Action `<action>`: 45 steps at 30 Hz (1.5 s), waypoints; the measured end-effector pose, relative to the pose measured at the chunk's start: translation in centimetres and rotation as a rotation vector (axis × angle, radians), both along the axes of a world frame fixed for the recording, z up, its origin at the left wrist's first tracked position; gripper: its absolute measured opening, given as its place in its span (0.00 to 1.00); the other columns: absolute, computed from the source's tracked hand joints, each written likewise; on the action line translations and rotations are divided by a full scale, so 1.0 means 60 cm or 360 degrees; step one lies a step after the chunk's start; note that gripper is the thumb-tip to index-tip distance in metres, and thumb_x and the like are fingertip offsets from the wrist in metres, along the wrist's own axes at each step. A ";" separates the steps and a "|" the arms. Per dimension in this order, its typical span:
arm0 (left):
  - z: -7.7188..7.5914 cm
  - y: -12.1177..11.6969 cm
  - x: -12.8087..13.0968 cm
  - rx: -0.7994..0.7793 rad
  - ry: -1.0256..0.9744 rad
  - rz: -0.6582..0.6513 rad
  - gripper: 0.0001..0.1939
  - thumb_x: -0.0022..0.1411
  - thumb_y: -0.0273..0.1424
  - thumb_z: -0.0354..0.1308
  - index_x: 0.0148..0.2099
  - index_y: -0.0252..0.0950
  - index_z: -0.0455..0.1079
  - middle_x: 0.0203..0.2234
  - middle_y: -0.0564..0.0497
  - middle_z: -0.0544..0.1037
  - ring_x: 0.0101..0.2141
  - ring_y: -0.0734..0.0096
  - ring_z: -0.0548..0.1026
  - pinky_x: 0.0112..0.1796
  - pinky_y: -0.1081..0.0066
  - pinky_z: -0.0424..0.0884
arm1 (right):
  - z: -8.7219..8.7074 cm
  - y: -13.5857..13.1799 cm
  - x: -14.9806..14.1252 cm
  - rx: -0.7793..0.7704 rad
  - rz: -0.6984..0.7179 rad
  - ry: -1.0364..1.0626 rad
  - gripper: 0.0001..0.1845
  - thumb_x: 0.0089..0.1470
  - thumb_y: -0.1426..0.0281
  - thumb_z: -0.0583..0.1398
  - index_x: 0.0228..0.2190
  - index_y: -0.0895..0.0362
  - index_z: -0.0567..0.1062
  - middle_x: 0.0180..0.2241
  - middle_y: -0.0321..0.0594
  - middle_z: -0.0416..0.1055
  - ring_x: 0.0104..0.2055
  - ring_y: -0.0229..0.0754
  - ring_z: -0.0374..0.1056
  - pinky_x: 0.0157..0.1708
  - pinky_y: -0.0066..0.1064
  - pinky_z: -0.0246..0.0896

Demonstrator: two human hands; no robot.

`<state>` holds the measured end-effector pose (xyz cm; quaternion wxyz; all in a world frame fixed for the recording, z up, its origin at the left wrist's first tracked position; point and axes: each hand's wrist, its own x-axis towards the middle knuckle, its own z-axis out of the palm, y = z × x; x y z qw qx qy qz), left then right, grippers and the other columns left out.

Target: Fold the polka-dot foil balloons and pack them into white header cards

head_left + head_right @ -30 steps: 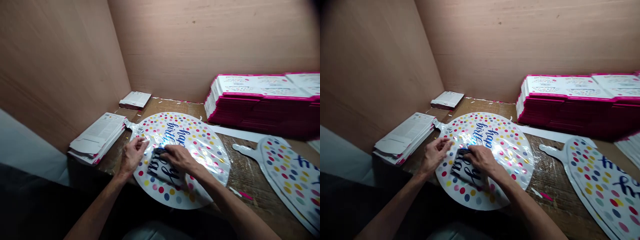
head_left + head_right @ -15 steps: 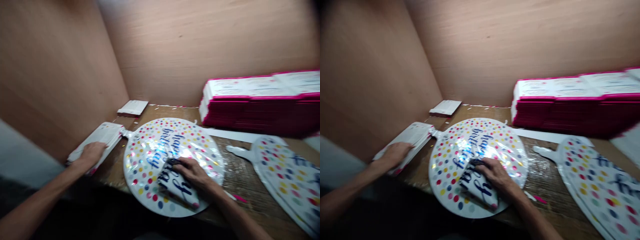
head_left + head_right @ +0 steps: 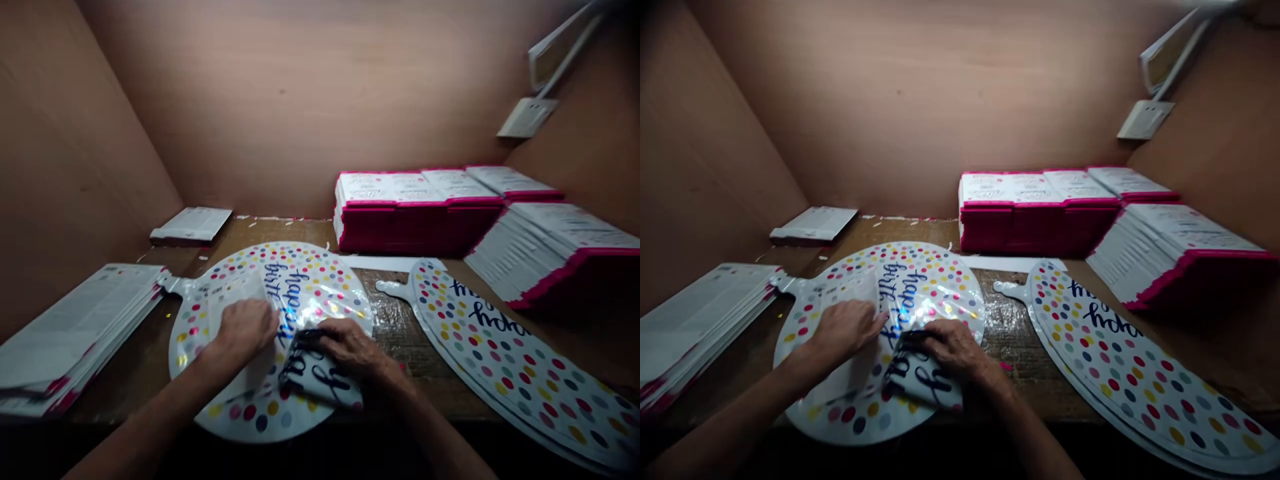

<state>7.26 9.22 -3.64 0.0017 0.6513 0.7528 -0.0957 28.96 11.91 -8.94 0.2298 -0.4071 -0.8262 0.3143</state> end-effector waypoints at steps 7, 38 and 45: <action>-0.078 -0.047 -0.101 0.0287 -0.0491 -0.0231 0.17 0.64 0.44 0.52 0.42 0.38 0.74 0.41 0.44 0.80 0.45 0.56 0.76 0.44 0.62 0.71 | -0.020 -0.011 0.023 -0.0534 0.0041 0.0207 0.16 0.60 0.59 0.56 0.34 0.58 0.76 0.28 0.35 0.71 0.29 0.37 0.65 0.26 0.25 0.57; -0.040 -0.063 -0.064 0.0089 0.0127 -0.0939 0.15 0.60 0.14 0.45 0.37 0.28 0.72 0.33 0.38 0.77 0.32 0.54 0.76 0.29 0.63 0.69 | -0.032 0.001 -0.146 0.0159 -0.0335 -0.0710 0.13 0.62 0.60 0.54 0.36 0.55 0.71 0.36 0.42 0.75 0.39 0.45 0.69 0.33 0.31 0.54; -0.061 -0.061 -0.061 0.0465 0.0157 -0.0919 0.12 0.61 0.17 0.45 0.33 0.31 0.69 0.28 0.41 0.76 0.28 0.56 0.75 0.24 0.64 0.66 | -0.026 -0.001 -0.151 0.0042 -0.0279 -0.0717 0.17 0.65 0.57 0.52 0.43 0.57 0.70 0.39 0.45 0.76 0.42 0.45 0.71 0.34 0.30 0.54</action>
